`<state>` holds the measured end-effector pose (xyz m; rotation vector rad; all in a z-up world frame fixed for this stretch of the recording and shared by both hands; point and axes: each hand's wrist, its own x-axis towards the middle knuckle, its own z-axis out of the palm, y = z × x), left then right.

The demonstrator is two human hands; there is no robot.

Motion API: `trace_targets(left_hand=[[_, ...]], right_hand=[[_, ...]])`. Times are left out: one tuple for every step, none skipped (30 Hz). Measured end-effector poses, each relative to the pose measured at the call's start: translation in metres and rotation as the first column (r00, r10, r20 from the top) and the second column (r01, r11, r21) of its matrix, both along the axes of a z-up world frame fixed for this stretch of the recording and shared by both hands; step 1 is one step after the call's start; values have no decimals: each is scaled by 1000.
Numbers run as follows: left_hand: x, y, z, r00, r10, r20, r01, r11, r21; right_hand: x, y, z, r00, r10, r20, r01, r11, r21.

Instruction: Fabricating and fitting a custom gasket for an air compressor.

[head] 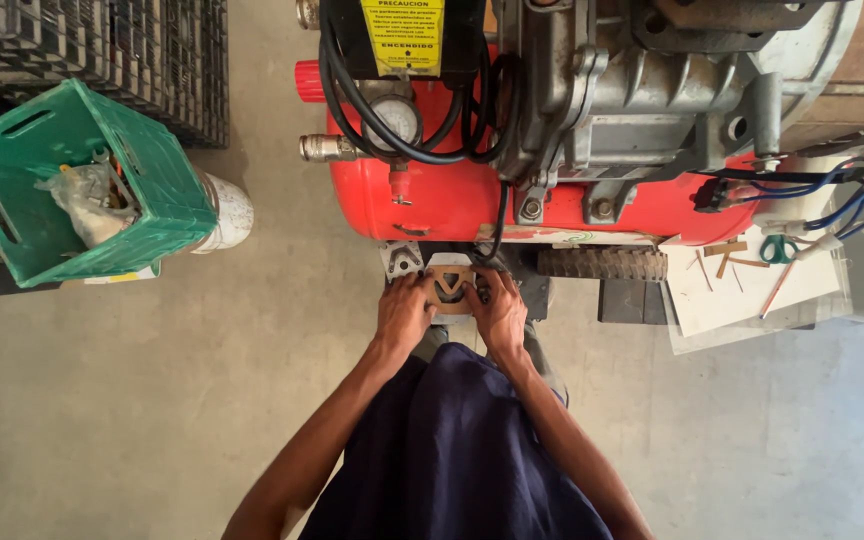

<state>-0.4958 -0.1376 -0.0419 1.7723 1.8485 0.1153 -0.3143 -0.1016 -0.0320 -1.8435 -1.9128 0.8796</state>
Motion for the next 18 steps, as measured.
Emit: trace_targets(left_hand=[[1,0,5,1000,20,4,-20,1000,-12],[3,-1,10,1000,19,4,-18,1000,-11],[5,0,16,987,136,89,-137,991,9],[8,1,21,953,247,175,-255,967,19],[8,-2,18,956,232,180,-240,970,26],[9,-5,14,907,356,225,-362,932,-15],[18,-5,9,845,458,277,-459,886,-66],[16,-7,-8,855,427,295,-429,901,-63],[15,-8,-25,816,466,341,-476,877,-61],[15,-8,-42,773,503,387,-522,851,-64],[15,-14,-60,784,472,403,-494,868,-54],[14,-18,-78,621,494,608,-555,825,-104],[11,-24,-96,413,493,766,-600,780,-179],[13,-20,-74,419,472,775,-580,796,-172],[12,-21,-52,340,521,783,-592,765,-252],[11,-23,-30,259,568,781,-596,730,-333],[10,-27,-23,267,557,786,-583,743,-329],[10,-30,-17,279,591,757,-608,719,-337]], right_hand=[[0,0,0,1000,4,1,-4,1000,2],[0,-2,-4,1000,3,1,-3,1000,4],[0,-2,-8,1000,1,9,-1,1000,2],[1,-2,-11,1000,-1,17,1,1000,-1],[-1,-4,-22,1000,-16,20,15,1000,7],[-1,-4,-33,1000,-9,7,9,1000,19],[8,-4,-42,1000,-20,7,19,999,35],[9,-4,-43,998,-52,23,51,998,47],[11,-3,-44,999,-42,-5,42,998,56],[13,-2,-45,999,-30,-31,32,997,67],[20,-2,-31,998,-61,-21,63,994,85],[27,-2,-17,999,0,-50,4,996,88],[32,-3,-4,994,69,-82,-61,994,90],[50,-5,17,996,46,-74,-38,994,103],[65,-11,37,990,92,-111,-86,994,63],[80,-19,56,979,137,-150,-135,991,25],[105,-22,62,982,122,-147,-118,992,32],[130,-27,67,992,63,-112,-78,987,-140]])
